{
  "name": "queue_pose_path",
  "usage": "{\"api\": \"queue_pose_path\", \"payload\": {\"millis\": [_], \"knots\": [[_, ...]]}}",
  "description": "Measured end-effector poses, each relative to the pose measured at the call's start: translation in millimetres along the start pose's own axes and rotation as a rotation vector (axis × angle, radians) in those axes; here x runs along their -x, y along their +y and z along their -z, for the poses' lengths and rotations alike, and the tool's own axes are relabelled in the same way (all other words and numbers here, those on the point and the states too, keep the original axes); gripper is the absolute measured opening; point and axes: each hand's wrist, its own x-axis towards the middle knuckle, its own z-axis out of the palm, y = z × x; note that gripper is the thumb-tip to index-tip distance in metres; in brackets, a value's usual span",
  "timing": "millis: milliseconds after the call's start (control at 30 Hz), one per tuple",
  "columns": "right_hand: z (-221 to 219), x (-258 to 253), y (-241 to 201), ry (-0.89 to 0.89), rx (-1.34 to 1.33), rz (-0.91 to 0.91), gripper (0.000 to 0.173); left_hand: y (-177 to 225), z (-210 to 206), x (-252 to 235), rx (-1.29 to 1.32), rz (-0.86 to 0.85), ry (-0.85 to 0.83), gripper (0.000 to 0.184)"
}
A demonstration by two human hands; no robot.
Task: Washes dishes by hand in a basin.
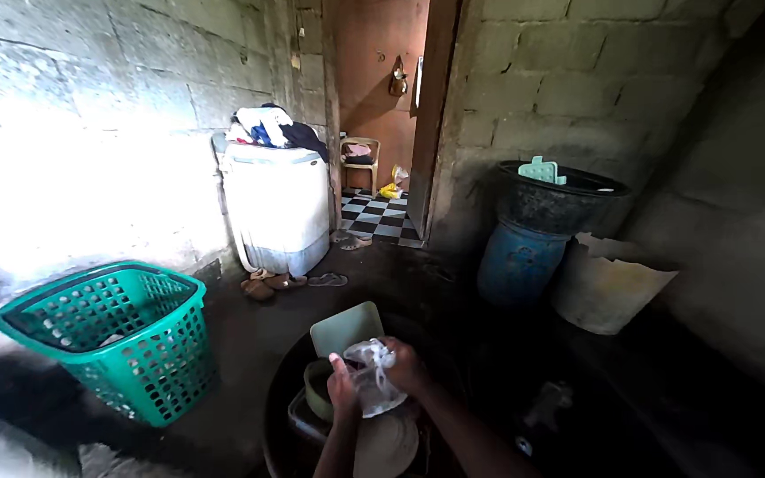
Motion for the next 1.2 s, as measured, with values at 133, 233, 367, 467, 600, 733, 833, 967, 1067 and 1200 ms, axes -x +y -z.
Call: {"api": "queue_pose_path", "payload": {"millis": [133,233,367,467,600,733,833,967,1067,1200], "knots": [[13,3,5,0.137,-0.196,-0.332,0.039,-6,-2,2,0.131,0.138,0.04,0.066],[9,-2,-2,-0.022,-0.038,-0.341,0.046,-21,-9,-3,-0.114,0.098,-0.034,0.066],[7,-4,-29,-0.202,0.169,-0.194,0.052,-35,-28,-4,-0.249,-0.131,-0.134,0.044],[9,-10,6,-0.095,-0.066,-0.157,0.055,-26,-38,-13,-0.195,-0.018,-0.056,0.061],[14,-10,47,0.074,-0.278,-0.418,0.043,-29,-49,-23,0.096,0.133,0.028,0.069],[13,-31,47,-0.134,-0.028,-0.359,0.043,-35,-52,-42,-0.35,0.01,-0.154,0.058],[1,-50,34,-0.252,0.078,-0.287,0.047,-38,-60,-51,-0.57,0.002,-0.187,0.059],[-7,-53,73,-0.126,-0.083,-0.153,0.051,-41,-60,-65,-0.373,-0.006,-0.059,0.067],[0,-51,99,-0.015,-0.24,-0.316,0.046,-47,-61,-66,-0.139,0.094,0.031,0.069],[-3,-43,149,0.086,-0.395,-0.53,0.043,-63,-68,-63,0.189,0.215,-0.02,0.065]]}}
